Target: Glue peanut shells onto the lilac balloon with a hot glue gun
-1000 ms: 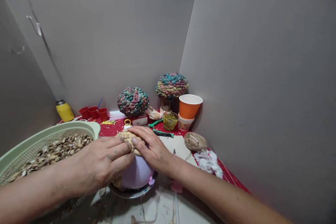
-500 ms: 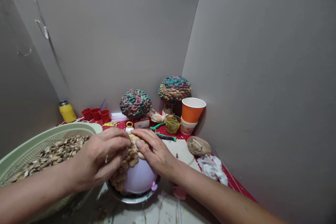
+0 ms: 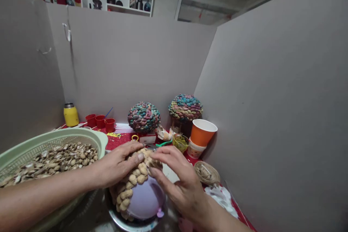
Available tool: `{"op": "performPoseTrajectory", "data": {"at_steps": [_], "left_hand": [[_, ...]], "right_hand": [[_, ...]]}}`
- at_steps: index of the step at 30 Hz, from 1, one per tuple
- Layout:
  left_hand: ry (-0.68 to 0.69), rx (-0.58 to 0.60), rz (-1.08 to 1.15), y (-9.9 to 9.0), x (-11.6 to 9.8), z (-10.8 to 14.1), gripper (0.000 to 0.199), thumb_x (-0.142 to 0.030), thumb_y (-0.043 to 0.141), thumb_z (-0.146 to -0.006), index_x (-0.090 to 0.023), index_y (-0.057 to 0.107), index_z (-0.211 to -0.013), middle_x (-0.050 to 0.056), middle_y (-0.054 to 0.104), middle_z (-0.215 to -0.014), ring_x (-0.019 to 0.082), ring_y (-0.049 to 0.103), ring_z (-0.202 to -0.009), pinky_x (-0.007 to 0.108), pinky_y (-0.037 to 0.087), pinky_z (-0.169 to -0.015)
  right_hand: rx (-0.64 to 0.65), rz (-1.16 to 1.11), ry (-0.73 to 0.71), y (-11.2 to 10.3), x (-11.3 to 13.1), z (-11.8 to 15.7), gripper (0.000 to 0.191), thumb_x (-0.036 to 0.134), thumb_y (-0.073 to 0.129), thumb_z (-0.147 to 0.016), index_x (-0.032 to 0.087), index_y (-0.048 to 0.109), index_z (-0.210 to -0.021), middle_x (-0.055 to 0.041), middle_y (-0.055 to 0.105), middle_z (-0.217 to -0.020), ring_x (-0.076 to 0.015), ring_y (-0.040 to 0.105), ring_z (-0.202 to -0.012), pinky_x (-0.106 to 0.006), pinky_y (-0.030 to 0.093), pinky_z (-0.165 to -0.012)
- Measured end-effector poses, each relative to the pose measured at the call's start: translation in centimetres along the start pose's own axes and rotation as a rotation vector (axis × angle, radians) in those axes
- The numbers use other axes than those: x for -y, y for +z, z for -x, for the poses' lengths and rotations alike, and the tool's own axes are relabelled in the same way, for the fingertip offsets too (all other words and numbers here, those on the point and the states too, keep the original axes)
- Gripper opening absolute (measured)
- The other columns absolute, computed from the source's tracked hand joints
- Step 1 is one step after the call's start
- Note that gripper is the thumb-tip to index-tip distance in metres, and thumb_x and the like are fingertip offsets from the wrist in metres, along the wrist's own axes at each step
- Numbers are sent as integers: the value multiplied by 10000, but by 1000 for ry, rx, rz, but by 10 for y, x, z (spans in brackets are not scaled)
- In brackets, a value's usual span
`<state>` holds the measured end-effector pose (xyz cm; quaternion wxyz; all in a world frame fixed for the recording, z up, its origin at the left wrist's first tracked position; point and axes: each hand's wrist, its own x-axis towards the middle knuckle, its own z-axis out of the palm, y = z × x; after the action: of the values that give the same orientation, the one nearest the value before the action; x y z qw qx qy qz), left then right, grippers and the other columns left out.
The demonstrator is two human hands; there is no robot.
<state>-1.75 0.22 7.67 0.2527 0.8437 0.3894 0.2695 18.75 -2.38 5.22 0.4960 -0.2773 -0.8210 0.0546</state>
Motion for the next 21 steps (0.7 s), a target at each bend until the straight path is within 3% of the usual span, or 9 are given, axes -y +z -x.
{"op": "performPoseTrajectory", "data": {"at_steps": [5, 21], "left_hand": [[40, -56, -33, 4, 3, 2, 388, -381, 433, -949, -157, 606, -1214, 114, 641, -1285, 240, 579, -1188, 427, 454, -1018], [96, -116, -68, 9, 8, 4, 327, -339, 474, -928, -173, 643, -1153, 93, 693, -1168, 232, 630, -1075, 393, 516, -916]], "right_hand": [[57, 115, -120, 1, 17, 1, 185, 103, 574, -887, 220, 604, -1028, -47, 620, -857, -190, 562, -778, -345, 467, -687], [128, 102, -99, 10, 14, -2, 135, 102, 558, -897, 211, 615, -954, -25, 639, -796, -171, 578, -733, -316, 444, -671]]}}
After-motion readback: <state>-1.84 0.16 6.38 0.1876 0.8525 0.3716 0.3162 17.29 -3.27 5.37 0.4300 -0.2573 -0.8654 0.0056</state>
